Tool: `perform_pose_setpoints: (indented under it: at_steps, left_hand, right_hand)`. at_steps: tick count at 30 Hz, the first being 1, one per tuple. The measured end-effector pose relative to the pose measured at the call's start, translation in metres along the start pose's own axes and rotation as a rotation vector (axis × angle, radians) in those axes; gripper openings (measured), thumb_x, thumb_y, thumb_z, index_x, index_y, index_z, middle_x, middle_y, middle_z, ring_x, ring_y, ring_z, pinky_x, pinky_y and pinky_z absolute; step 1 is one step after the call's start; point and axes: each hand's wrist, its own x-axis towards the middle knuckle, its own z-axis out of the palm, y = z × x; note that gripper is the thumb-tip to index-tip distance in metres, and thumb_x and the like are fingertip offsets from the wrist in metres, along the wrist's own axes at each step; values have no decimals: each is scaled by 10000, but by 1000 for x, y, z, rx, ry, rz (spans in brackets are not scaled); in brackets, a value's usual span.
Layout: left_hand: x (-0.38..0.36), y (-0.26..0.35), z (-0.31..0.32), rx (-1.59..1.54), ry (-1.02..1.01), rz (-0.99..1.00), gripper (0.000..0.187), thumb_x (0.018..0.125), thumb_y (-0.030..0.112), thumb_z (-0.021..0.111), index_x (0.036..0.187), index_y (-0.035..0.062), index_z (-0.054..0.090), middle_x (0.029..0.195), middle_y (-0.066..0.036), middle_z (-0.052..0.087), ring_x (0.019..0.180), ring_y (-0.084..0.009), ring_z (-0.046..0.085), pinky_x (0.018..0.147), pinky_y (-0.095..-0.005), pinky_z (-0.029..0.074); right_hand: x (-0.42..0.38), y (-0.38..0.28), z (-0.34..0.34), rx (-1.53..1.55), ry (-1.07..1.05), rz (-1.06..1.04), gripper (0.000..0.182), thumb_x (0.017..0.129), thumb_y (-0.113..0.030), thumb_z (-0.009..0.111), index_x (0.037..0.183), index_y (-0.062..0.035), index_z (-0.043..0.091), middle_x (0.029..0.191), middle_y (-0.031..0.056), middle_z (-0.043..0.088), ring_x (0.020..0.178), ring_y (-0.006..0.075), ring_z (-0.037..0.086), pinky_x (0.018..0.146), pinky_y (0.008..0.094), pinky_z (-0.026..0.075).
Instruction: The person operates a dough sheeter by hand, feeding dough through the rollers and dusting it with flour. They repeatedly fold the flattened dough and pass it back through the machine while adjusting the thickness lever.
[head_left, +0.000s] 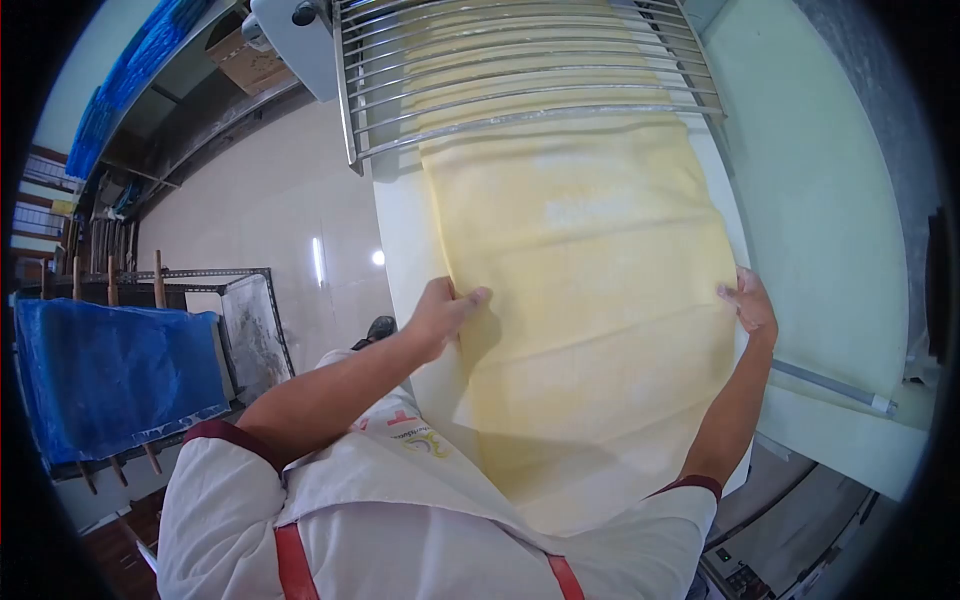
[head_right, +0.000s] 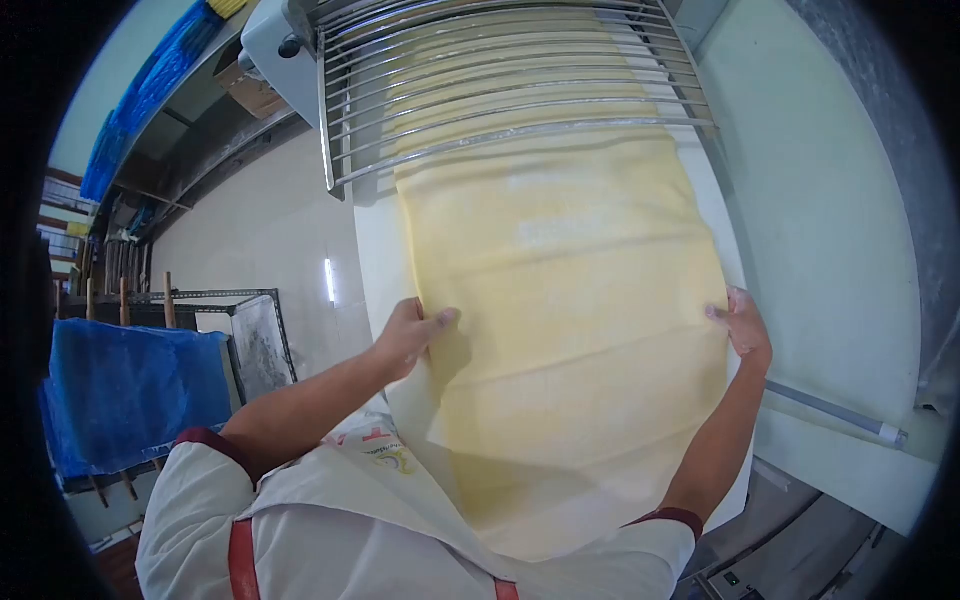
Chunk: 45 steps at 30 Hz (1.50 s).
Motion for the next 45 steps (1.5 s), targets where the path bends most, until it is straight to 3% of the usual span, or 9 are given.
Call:
perform_pose_setpoints:
  at_steps: [8,10,12,16,28,32,34,38,45]
  left_hand:
    - [-26,39,-13,-145,-39,372,262,900,186,604,1062,-19,584,924,-44,636,822,-116,593,747,-277,481]
    - [2,37,-26,-326,-64,357,328,923,232,566,1155,1,538,1054,-59,612,944,-138,580,827,-301,466]
    - [11,37,-32,-430,-133,271,337,929,253,551,1162,11,530,1093,-72,601,995,-153,573,853,-315,462]
    - [13,25,-42,-371,-90,118,321,939,263,527,1117,-2,551,1066,-90,621,975,-190,608,832,-337,497]
    - [-30,43,6,242,-251,279,290,885,176,625,1094,-18,573,981,-68,638,877,-133,598,790,-308,488]
    - [17,36,-25,-144,-363,329,329,865,243,629,1087,4,580,939,-37,630,881,-126,596,782,-284,480]
    - [28,46,-26,-404,-277,245,402,881,264,607,1187,20,516,1051,-61,607,950,-168,599,845,-312,482]
    - [19,52,-51,-337,-312,79,444,892,260,597,1225,-13,487,1172,-92,573,1061,-185,560,885,-326,469]
    - [31,36,-12,-103,-87,180,350,892,138,599,1157,-78,525,1002,-114,631,867,-218,637,825,-356,508]
  right_hand:
    - [-62,-25,-33,144,240,-397,728,699,-358,781,1204,81,493,1102,84,608,990,179,602,909,291,450]
    - [-23,-22,0,582,145,-521,602,789,-321,721,1209,44,490,1107,63,598,975,169,594,847,279,473]
    - [24,39,-24,651,148,-87,426,868,-223,638,1201,7,508,1086,42,600,930,128,579,769,247,474]
    - [12,8,-8,163,70,105,380,859,-86,603,1216,7,511,1034,38,618,836,77,581,697,228,468]
    - [-105,-27,-8,153,77,-249,533,759,-224,701,1150,95,528,1086,136,616,964,187,610,867,302,471]
    - [-35,0,12,530,228,-451,636,863,-285,603,1342,59,366,1294,125,502,1123,199,533,964,333,423]
    - [-2,-1,27,567,110,-166,786,869,-343,619,1469,-89,180,1310,110,485,1122,198,520,967,318,418]
    - [-3,-21,28,425,-6,-66,830,757,-54,683,1457,-95,239,1277,109,505,1130,198,521,974,302,410]
    - [15,-20,64,177,92,-260,735,691,4,697,1355,16,382,1281,105,502,1194,211,481,1002,322,392]
